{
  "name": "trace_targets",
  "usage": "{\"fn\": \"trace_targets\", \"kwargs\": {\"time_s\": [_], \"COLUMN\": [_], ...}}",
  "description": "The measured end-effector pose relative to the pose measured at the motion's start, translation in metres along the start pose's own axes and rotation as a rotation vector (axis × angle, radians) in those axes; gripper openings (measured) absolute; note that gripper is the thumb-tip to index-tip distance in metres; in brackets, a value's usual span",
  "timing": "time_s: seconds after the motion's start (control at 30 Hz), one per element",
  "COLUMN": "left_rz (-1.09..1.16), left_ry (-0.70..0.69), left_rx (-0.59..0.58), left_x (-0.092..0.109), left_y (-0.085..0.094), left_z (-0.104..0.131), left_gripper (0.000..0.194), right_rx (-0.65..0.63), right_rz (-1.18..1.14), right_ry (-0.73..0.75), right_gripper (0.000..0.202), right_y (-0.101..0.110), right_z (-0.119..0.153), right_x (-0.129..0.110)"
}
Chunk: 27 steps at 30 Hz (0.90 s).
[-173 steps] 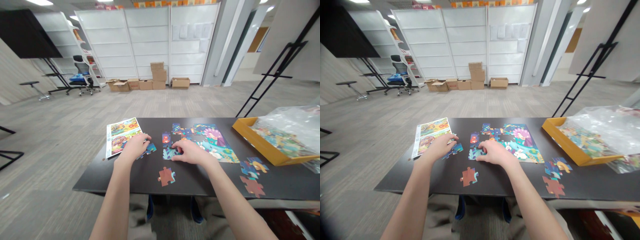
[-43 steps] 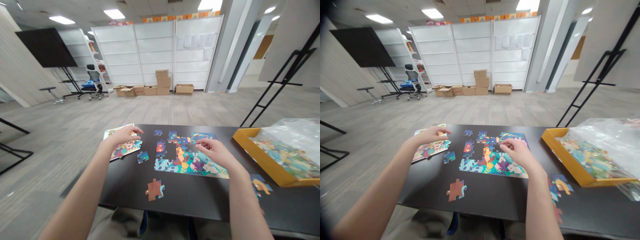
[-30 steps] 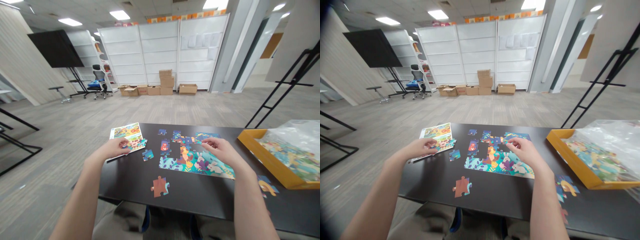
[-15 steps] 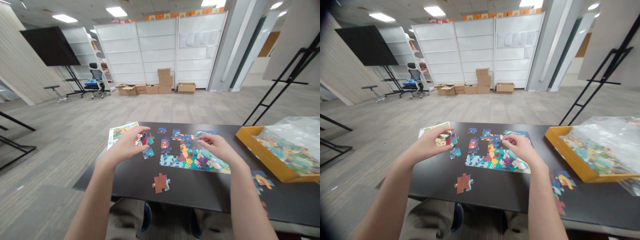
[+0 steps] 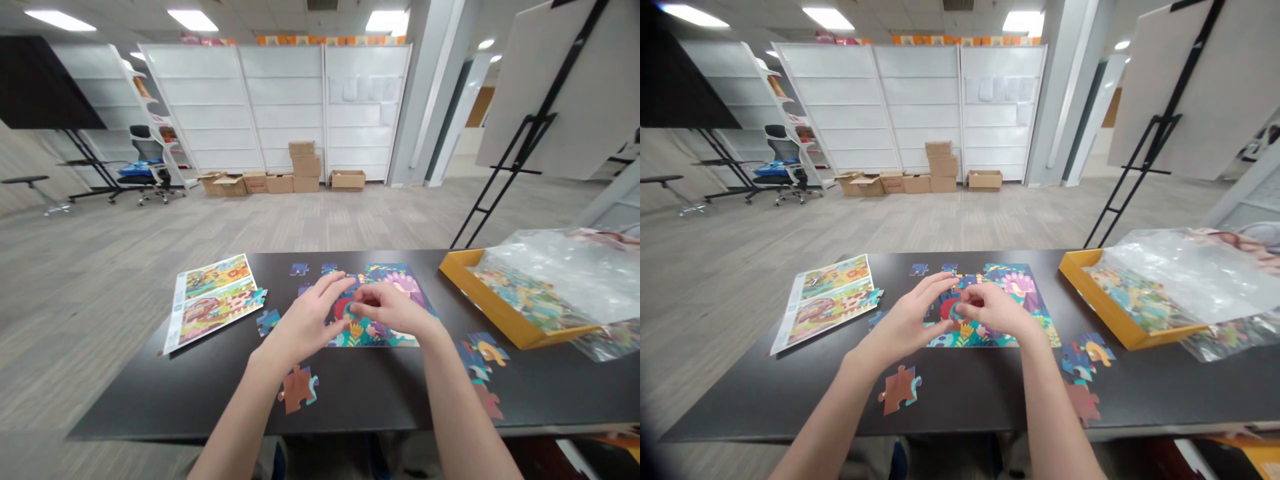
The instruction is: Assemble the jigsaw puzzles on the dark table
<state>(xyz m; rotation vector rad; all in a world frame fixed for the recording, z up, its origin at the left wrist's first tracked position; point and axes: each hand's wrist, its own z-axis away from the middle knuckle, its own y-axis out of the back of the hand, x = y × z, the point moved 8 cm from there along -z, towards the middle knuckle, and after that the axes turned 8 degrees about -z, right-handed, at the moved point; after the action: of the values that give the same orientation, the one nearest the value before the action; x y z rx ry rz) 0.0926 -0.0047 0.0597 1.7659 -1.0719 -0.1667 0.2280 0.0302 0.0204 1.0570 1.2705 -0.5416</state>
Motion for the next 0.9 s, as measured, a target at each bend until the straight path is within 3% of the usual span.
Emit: {"fn": "trace_targets", "kwargs": {"time_s": [0.17,0.4,0.57,0.7,0.8,0.9], "left_rz": [0.09,0.26,0.365,0.414,0.378,0.193], "left_ry": [0.075,0.194,0.248,0.306,0.35,0.376], "left_rx": [0.035,0.014,0.023,0.034,0.037,0.009], "left_x": [-0.017,-0.036,-0.044,-0.051,-0.062,-0.079], "left_y": [0.001,-0.007,-0.007,-0.002,0.001,0.004], "left_z": [0.007,0.016,0.015,0.013,0.016,0.024], "left_gripper": [0.059,0.029,0.029,0.028,0.024,0.02], "right_rx": [0.0,-0.001,0.032,0.112,0.181,0.188], "right_rz": [-0.051,-0.046,-0.036,0.004,0.09,0.152], "right_ry": [-0.021,-0.066,-0.073,0.006,0.075,0.052], "right_gripper": [0.02,0.014,0.024,0.016,0.006,0.003], "right_y": [0.0,-0.003,-0.005,-0.005,-0.005,-0.011], "right_z": [0.0,0.001,-0.002,-0.009,-0.016,-0.024], "right_x": [0.003,0.002,0.0,-0.006,-0.012,-0.009]}}
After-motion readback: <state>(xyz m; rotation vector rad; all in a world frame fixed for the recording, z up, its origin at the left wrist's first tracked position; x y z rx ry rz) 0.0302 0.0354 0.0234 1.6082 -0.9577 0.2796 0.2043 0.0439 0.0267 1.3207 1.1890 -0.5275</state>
